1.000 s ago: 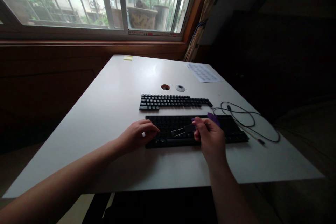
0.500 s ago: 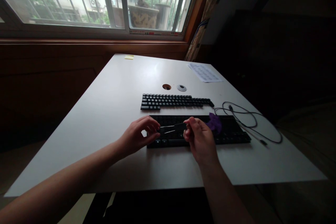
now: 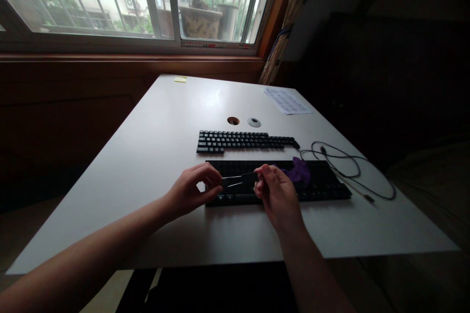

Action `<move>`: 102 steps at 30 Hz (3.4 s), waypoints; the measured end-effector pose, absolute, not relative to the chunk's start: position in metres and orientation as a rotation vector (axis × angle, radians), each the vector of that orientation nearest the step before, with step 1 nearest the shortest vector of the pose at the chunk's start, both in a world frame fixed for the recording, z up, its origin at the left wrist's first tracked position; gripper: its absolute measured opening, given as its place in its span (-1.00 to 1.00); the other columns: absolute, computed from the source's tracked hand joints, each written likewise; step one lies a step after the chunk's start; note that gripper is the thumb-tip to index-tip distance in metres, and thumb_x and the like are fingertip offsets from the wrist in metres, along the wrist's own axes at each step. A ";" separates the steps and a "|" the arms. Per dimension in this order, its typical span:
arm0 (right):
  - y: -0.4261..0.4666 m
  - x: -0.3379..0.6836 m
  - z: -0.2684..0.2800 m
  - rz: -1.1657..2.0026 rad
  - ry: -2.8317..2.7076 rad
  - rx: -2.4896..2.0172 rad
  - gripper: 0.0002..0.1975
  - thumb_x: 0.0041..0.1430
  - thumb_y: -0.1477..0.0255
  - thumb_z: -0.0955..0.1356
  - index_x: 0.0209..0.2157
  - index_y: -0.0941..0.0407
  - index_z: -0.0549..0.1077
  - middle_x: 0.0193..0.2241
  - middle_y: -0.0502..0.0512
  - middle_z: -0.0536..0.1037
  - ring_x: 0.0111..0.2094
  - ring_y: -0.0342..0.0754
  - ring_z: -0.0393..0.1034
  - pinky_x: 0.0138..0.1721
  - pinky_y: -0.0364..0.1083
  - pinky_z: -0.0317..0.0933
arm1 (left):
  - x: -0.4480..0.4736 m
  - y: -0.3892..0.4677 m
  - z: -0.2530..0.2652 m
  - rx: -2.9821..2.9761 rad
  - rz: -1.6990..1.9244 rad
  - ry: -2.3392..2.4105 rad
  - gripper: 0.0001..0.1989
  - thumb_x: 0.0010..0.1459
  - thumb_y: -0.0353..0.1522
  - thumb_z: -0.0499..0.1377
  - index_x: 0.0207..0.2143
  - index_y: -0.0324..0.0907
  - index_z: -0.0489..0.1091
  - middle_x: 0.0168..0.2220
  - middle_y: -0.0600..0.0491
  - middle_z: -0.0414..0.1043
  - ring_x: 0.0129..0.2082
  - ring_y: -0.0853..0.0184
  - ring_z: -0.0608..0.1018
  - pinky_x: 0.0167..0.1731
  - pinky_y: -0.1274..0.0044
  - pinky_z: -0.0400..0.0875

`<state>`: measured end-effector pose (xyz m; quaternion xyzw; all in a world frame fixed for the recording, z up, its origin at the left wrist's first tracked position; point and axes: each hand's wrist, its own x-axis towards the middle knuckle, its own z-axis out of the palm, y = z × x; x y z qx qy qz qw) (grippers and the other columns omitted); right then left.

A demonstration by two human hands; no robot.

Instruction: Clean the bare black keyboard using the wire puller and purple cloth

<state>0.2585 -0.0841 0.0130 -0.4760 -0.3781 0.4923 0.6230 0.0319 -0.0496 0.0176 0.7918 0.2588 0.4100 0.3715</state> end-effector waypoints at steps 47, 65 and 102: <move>-0.118 0.276 0.039 0.267 -1.705 -0.654 -0.75 0.19 0.56 0.42 -0.08 0.12 0.58 -0.39 0.08 0.51 -0.40 -0.05 0.39 -0.45 -0.01 0.29 | 0.036 -0.051 0.021 0.942 0.949 0.589 -0.81 0.08 -0.37 0.35 -0.38 -0.28 0.40 -0.55 0.13 0.38 -0.56 0.51 0.40 -0.53 0.67 0.28; -0.095 0.258 0.029 0.125 -2.083 -0.893 -0.58 0.15 0.66 0.38 0.03 0.07 0.48 -0.47 -0.02 0.40 -0.43 -0.13 0.30 -0.39 -0.10 0.27 | 0.034 -0.051 0.017 2.079 1.122 0.844 -0.98 0.13 -0.48 0.21 -0.35 -0.23 0.41 -0.44 0.06 0.43 -0.49 0.44 0.49 -0.45 0.60 0.44; -0.088 0.252 0.020 0.416 -1.934 -0.976 -0.88 0.27 0.55 0.29 -0.25 0.09 0.45 -0.23 0.13 0.40 -0.19 -0.01 0.34 -0.17 0.02 0.32 | 0.031 -0.054 0.019 1.951 1.116 0.762 -0.95 0.16 -0.47 0.26 -0.30 -0.23 0.44 -0.40 0.02 0.48 -0.43 0.40 0.51 -0.42 0.57 0.43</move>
